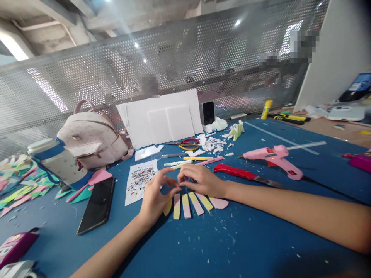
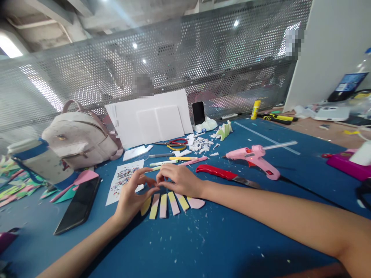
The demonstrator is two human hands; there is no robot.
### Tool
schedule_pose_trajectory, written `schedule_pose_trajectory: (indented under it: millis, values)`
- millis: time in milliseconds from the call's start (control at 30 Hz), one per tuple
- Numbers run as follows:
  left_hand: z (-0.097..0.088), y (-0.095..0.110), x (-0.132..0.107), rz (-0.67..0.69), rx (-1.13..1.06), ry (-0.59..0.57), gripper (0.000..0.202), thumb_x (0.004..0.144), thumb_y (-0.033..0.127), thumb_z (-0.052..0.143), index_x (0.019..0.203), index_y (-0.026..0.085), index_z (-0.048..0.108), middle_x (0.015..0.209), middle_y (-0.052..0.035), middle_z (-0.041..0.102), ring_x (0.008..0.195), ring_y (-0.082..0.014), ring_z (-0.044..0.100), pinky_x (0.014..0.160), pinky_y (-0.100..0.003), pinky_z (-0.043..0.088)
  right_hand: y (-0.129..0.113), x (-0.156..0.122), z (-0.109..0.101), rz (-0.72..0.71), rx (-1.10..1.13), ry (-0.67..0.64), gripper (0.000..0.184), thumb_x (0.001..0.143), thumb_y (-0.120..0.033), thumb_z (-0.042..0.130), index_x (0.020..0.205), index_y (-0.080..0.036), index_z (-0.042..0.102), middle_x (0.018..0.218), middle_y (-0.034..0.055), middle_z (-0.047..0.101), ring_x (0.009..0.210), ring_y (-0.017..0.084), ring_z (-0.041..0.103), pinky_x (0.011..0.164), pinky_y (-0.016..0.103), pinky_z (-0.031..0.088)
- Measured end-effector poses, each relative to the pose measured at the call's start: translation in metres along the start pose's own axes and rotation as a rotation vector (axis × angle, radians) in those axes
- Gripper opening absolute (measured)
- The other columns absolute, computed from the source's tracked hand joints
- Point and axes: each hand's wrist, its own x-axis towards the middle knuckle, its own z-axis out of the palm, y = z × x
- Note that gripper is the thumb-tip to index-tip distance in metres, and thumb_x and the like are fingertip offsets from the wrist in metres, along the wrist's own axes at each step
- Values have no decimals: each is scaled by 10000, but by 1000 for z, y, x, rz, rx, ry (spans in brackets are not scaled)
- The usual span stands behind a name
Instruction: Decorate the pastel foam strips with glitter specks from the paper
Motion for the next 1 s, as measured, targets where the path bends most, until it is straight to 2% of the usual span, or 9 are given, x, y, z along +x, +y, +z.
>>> schedule_pose_trajectory:
  millis: [167,400,733,867,1000]
  values:
    - [0,1,0,-4,-18,4,499,837,175,734,1247,260,461,800,39,707,750,-143,667,819,-298,486,-1,0,0,-4,2,-4,163,1004,-297,512,904,-188,579,876,38,606,867,179,541,785,318,446]
    - [-1,3,0,-29,-13,24,493,826,162,734,1236,246,474,729,52,664,705,-143,663,777,-289,485,2,-2,1,-8,5,-2,80,970,-247,572,934,-193,619,907,35,638,902,176,566,808,319,450]
    - [3,0,0,-61,-16,0,506,812,178,749,1233,249,478,727,54,647,705,-148,653,747,-278,481,2,-3,2,-11,-8,-25,46,946,-216,578,928,-198,616,921,38,632,895,178,560,789,313,448]
    - [0,4,0,-65,-41,21,463,836,166,715,1231,248,488,715,60,637,682,-137,641,730,-267,478,-1,-1,1,19,-9,7,72,958,-235,561,905,-193,587,888,33,605,879,176,543,778,309,437]
    - [-5,4,0,-70,-55,88,378,862,164,679,1198,249,529,710,60,632,681,-130,607,756,-271,469,0,-1,1,117,-25,69,88,976,-254,546,920,-196,582,888,23,572,827,158,520,736,288,420]
